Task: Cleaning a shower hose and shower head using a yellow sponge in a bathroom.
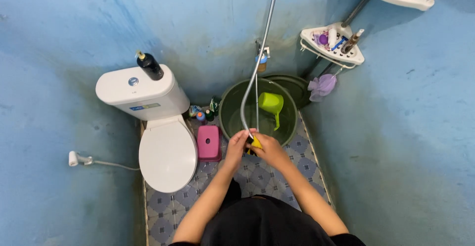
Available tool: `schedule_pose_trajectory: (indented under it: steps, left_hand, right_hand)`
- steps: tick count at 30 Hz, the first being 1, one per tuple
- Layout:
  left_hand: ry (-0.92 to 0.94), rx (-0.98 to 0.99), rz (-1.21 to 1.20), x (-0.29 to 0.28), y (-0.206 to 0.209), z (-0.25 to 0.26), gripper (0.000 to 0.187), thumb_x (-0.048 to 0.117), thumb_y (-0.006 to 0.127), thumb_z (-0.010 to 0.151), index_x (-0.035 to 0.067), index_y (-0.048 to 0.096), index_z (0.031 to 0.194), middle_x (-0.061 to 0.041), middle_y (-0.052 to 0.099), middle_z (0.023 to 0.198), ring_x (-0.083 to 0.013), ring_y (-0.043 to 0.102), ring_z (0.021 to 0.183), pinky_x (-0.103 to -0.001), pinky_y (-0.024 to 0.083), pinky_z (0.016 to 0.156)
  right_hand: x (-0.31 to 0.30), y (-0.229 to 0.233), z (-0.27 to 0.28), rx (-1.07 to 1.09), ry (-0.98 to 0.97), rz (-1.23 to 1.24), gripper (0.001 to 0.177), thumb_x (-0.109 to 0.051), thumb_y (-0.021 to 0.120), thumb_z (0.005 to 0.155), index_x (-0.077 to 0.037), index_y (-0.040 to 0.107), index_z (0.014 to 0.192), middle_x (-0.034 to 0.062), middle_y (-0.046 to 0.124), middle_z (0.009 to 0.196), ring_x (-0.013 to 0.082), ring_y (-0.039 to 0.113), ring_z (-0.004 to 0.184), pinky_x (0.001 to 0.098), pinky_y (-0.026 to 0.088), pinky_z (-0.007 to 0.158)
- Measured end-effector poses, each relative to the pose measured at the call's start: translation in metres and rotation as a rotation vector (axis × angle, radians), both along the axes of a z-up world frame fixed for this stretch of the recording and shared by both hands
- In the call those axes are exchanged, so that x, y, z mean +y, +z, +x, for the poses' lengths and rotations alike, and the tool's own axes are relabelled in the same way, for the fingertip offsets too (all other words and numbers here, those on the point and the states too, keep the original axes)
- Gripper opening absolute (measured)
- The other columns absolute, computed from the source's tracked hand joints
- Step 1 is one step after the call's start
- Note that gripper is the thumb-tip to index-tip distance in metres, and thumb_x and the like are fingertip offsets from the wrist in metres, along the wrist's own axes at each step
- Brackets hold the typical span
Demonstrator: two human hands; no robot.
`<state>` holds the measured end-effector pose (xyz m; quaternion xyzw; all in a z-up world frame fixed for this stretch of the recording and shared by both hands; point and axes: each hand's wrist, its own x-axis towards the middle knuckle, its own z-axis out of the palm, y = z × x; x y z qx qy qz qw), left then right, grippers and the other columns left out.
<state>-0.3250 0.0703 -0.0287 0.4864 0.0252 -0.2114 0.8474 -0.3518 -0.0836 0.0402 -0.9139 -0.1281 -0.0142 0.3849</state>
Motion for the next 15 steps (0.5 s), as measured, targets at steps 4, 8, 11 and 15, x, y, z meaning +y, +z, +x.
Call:
schedule_pose_trajectory:
  steps: [4,8,11,15]
  left_hand:
    - [0.027,0.018,0.039,0.008,0.001,0.034,0.031,0.028,0.057,0.111,0.003,0.074,0.116,-0.004,0.067,0.098,-0.014,0.06,0.087,-0.03,0.046,0.075]
    - [0.112,-0.057,0.032,0.023,0.01,0.067,0.027,0.026,0.055,0.106,0.006,0.071,0.114,-0.005,0.073,0.112,-0.014,0.066,0.102,-0.032,0.052,0.092]
    - [0.232,0.017,-0.051,0.044,-0.018,0.101,0.025,0.026,0.054,0.106,0.007,0.068,0.112,-0.005,0.073,0.115,-0.0167,0.069,0.105,-0.035,0.054,0.1]
    - [0.399,0.069,-0.131,0.085,-0.037,0.146,0.024,0.026,0.055,0.105,0.007,0.068,0.112,-0.008,0.073,0.116,-0.0196,0.068,0.105,-0.04,0.053,0.101]
  right_hand:
    - [0.004,0.015,0.029,0.228,-0.005,0.066,0.048,-0.037,0.075,0.089,-0.005,0.066,0.124,0.0149,0.076,0.098,0.0298,0.073,0.087,0.0416,0.056,0.077]
    - [-0.007,0.001,0.062,0.442,-0.036,0.038,0.053,-0.044,0.079,0.083,-0.008,0.069,0.12,0.0118,0.076,0.087,0.0219,0.072,0.074,0.0367,0.056,0.069]
    - [-0.022,-0.016,0.079,0.42,0.011,0.042,0.055,-0.045,0.081,0.081,-0.007,0.071,0.119,0.0111,0.076,0.087,0.0198,0.07,0.074,0.0368,0.055,0.068]
    - [-0.046,-0.021,0.095,0.564,-0.061,0.097,0.055,-0.042,0.078,0.08,-0.01,0.069,0.124,0.0132,0.076,0.084,0.0238,0.073,0.073,0.0368,0.058,0.068]
